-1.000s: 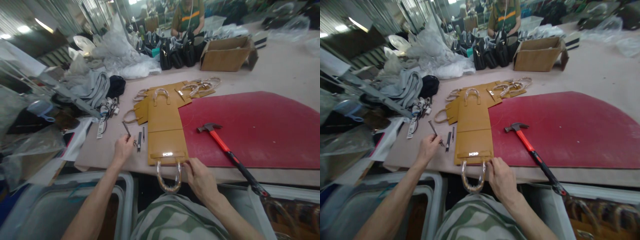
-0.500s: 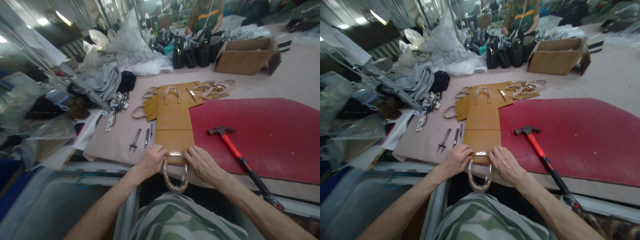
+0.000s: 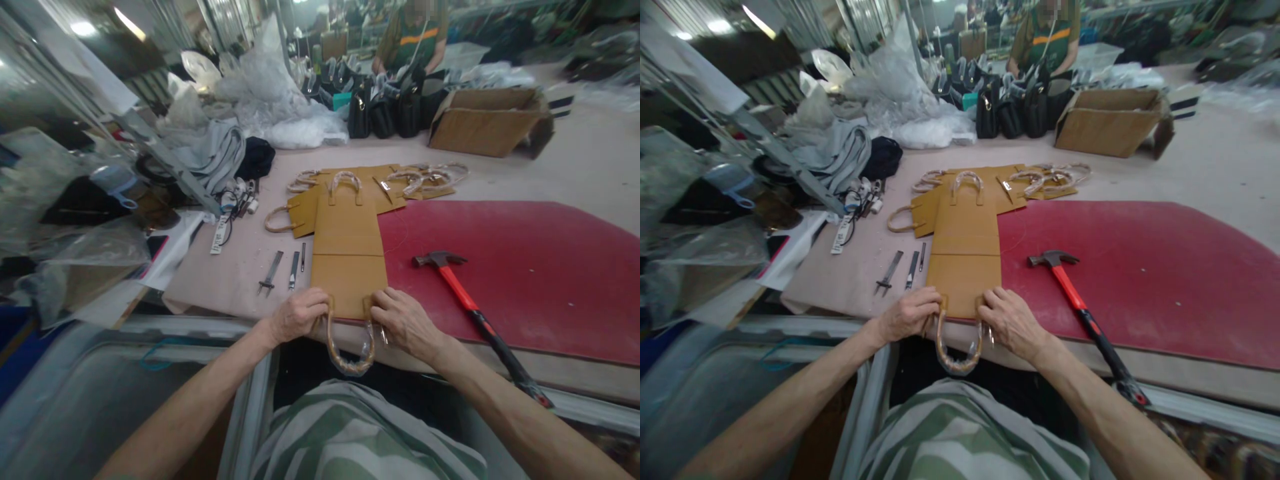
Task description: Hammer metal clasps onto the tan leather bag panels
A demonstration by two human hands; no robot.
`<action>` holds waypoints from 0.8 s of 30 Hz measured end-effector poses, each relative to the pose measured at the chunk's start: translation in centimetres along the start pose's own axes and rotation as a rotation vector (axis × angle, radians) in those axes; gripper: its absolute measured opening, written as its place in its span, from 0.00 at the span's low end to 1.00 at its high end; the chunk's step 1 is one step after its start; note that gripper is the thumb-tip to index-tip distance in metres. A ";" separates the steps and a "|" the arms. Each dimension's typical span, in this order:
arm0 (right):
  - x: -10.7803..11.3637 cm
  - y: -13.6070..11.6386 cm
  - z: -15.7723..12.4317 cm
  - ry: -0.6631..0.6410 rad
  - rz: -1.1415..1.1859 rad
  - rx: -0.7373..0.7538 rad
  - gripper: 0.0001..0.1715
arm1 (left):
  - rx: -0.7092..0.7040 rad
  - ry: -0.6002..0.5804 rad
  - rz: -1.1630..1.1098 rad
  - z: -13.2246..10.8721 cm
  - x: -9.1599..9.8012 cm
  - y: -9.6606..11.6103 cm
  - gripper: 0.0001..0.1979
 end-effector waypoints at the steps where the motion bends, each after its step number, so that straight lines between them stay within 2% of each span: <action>1: -0.1 0.1 -0.3 0.009 0.012 0.009 0.08 | -0.006 0.048 -0.038 -0.5 0.3 -0.1 0.16; 5: -0.1 0.2 -1.6 0.077 0.042 -0.026 0.13 | 0.035 0.145 -0.039 -1.9 0.1 -0.2 0.16; 8: 0.6 0.3 -2.4 0.187 0.131 -0.092 0.19 | 0.075 0.170 0.010 -2.4 -0.2 0.2 0.18; 11: 0.8 0.2 -2.9 0.237 0.223 -0.121 0.19 | 0.080 0.174 0.001 -2.6 -0.4 0.5 0.21; 16: 1.0 1.9 -3.5 0.319 0.233 -0.211 0.18 | 0.127 0.246 -0.097 -1.6 0.0 0.9 0.21; 19: 0.7 3.4 -3.9 0.361 0.213 -0.299 0.19 | 0.137 0.245 -0.151 -0.2 -0.8 1.5 0.20; 22: 0.4 3.6 -4.1 0.399 0.176 -0.284 0.18 | 0.093 0.260 -0.130 0.3 -1.4 1.8 0.18; 24: 0.4 3.6 -4.1 0.427 0.158 -0.266 0.17 | 0.130 0.332 -0.135 -0.2 -0.6 0.8 0.19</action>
Point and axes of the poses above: each hand's wrist, its own z-axis towards the middle knuckle, its own x-axis out of the back of the hand, y = z × x, the point moved 10 cm from there along z, towards the middle knuckle, and after that the axes turned 5 degrees about -z, right-handed, at the moved point
